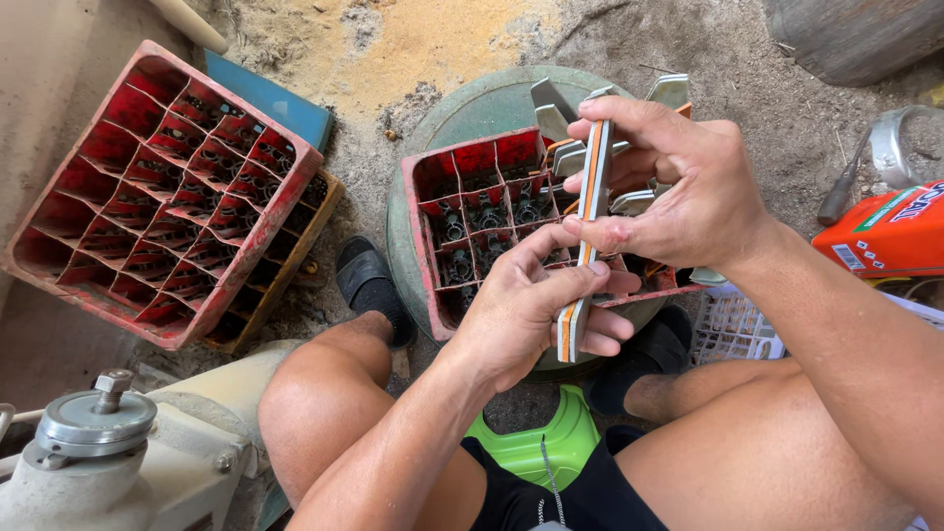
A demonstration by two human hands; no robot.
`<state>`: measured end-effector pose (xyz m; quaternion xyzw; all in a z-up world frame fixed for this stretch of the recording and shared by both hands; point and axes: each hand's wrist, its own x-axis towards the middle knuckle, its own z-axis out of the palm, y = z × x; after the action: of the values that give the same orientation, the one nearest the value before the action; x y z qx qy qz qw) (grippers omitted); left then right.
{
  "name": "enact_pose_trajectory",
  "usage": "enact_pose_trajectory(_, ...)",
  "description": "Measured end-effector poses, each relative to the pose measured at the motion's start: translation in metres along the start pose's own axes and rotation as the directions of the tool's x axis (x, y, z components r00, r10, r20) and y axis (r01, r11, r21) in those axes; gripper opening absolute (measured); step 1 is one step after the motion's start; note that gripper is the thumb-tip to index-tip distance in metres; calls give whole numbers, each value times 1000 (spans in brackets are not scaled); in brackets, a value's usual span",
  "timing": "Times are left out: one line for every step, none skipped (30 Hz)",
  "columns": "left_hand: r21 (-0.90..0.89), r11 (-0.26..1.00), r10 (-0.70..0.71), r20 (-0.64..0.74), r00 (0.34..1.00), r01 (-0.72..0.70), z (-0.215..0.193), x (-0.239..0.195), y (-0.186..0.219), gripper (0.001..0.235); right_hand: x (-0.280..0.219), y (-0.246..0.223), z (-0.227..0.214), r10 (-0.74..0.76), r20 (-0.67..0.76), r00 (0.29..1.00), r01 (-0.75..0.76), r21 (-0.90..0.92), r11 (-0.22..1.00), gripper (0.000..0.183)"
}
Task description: The person repeatedly picks up gray and orange curved parts from a red crate, aligns them by hand, and places the assembled pairs into a white basket. The process continues with multiple units throughout the clip.
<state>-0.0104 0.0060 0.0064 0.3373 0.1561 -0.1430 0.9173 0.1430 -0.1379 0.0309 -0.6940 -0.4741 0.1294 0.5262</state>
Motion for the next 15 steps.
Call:
enact_pose_trajectory(8, 1000, 3, -3, 1000, -3, -1, 0, 1, 38, 0, 0, 1, -6, -5, 1000, 6, -18, 1000, 79)
enact_pose_trajectory(16, 1000, 6, -6, 1000, -6, -2, 0, 1, 38, 0, -1, 3, -13, -9, 1000, 13, -35, 999, 79)
enact_pose_trajectory(24, 1000, 6, -12, 1000, -5, -3, 1, 2, 36, 1, -1, 4, -32, -10, 999, 32, -49, 998, 79)
enact_pose_trajectory(32, 999, 5, -18, 1000, -4, -4, 1, 3, 35, 3, -2, 5, -51, -11, 999, 51, -63, 997, 79)
enact_pose_trajectory(42, 999, 4, -22, 1000, -3, -4, 2, 3, 34, 4, -4, 6, -71, -14, 997, 70, -79, 994, 79)
enact_pose_trajectory(40, 999, 6, -31, 1000, -5, -4, 3, 4, 35, 5, -6, 7, -78, -11, 997, 76, -125, 989, 79)
enact_pose_trajectory(38, 999, 7, -39, 999, -6, -5, 3, 4, 36, 5, -7, 8, -85, -10, 996, 82, -172, 982, 78)
enact_pose_trajectory(37, 999, 9, -48, 999, -7, -5, 3, 4, 38, 5, -9, 10, -91, -7, 996, 87, -218, 972, 77)
enact_pose_trajectory(46, 999, 19, -57, 998, -16, -5, 4, 4, 39, 5, -10, 11, -68, 6, 998, 68, -110, 992, 78)
enact_pose_trajectory(56, 998, 28, -66, 997, -25, -4, 4, 4, 41, 5, -10, 11, -47, 21, 999, 47, -2, 999, 79)
enact_pose_trajectory(62, 997, 39, -74, 996, -34, -4, 4, 2, 43, 4, -10, 12, -26, 41, 999, 22, 105, 994, 80)
enact_pose_trajectory(91, 995, 43, -63, 997, -37, -4, 4, 2, 45, 5, -9, 13, 22, -1, 1000, -21, 242, 970, 62)
enact_pose_trajectory(119, 992, 48, -51, 998, -41, -4, 4, 1, 47, 6, -7, 14, 74, -36, 997, -55, 374, 926, 47)
enact_pose_trajectory(147, 988, 53, -38, 998, -46, -4, 4, 0, 49, 8, -5, 16, 130, -63, 989, -82, 499, 863, 37)
enact_pose_trajectory(190, 980, 62, -9, 998, -59, -3, 4, -4, 47, 9, -3, 18, 193, -82, 978, -102, 618, 780, 38)
